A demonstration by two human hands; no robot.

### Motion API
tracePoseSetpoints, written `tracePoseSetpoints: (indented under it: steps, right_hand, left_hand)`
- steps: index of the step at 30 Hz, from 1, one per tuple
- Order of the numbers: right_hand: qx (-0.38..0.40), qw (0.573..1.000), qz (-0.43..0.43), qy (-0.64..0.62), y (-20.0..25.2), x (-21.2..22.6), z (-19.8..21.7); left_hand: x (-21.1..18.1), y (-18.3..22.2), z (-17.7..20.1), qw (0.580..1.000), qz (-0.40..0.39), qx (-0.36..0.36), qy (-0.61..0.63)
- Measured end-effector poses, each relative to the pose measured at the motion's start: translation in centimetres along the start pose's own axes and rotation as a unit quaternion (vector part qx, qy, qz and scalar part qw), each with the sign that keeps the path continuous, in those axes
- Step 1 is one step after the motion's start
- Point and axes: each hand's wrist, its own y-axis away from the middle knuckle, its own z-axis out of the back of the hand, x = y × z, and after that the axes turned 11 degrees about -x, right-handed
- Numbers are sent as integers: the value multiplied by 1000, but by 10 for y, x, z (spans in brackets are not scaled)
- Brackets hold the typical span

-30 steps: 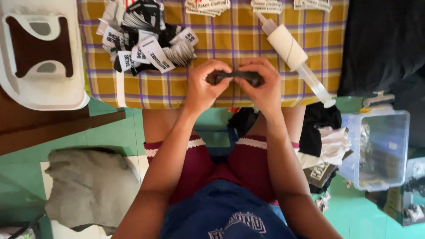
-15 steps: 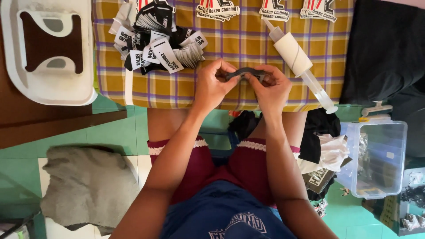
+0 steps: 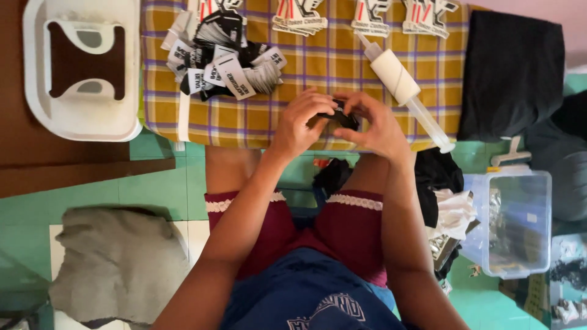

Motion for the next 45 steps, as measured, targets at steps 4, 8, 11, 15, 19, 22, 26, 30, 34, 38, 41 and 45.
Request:
tracePoseSetpoints:
  steps: [4,8,11,15,19,22,26,30,34,38,41,45]
  right_hand:
    - [21,999,-2,41,-5,-14,11]
    - [30,993,-1,111,-8,1,14]
    - [27,988,25,152,-8,8,17]
    - [22,972,88,218,-6,-4,21]
    - [38,951,104,290,-6,-2,21]
    - [61,931,108,343,-7,-16,26]
    - [73,904,139,397,-4,-23,28]
    - [70,888,145,430,-5,-20,23]
    - [96,861,127,483,-5,-16,20]
    - [115,864,101,480,-9,-15,20]
    - [126,849,96,504,-12,-22,20]
    - [127,841,93,518,-17,-26,21]
  left_hand:
    - [-11,-7,1,999,-29,10,-6]
    - [-8,-9,6,999,2,29,15]
    - [-20,-24,18,992,60,107,36]
    - [-16,-24,20,975,127,178,35]
    - [-16,-22,17,975,91,195,-52]
    - [-9,-17,14,967,84,204,-127]
    - [-7,-17,12,963,105,211,-130]
    - [-4,-15,10,956,99,227,-155]
    - [-1,-15,11,957,89,233,-149]
    - [4,-12,11,962,93,219,-132]
    - [4,-12,14,968,102,202,-112]
    - [-14,-21,18,991,114,60,-22]
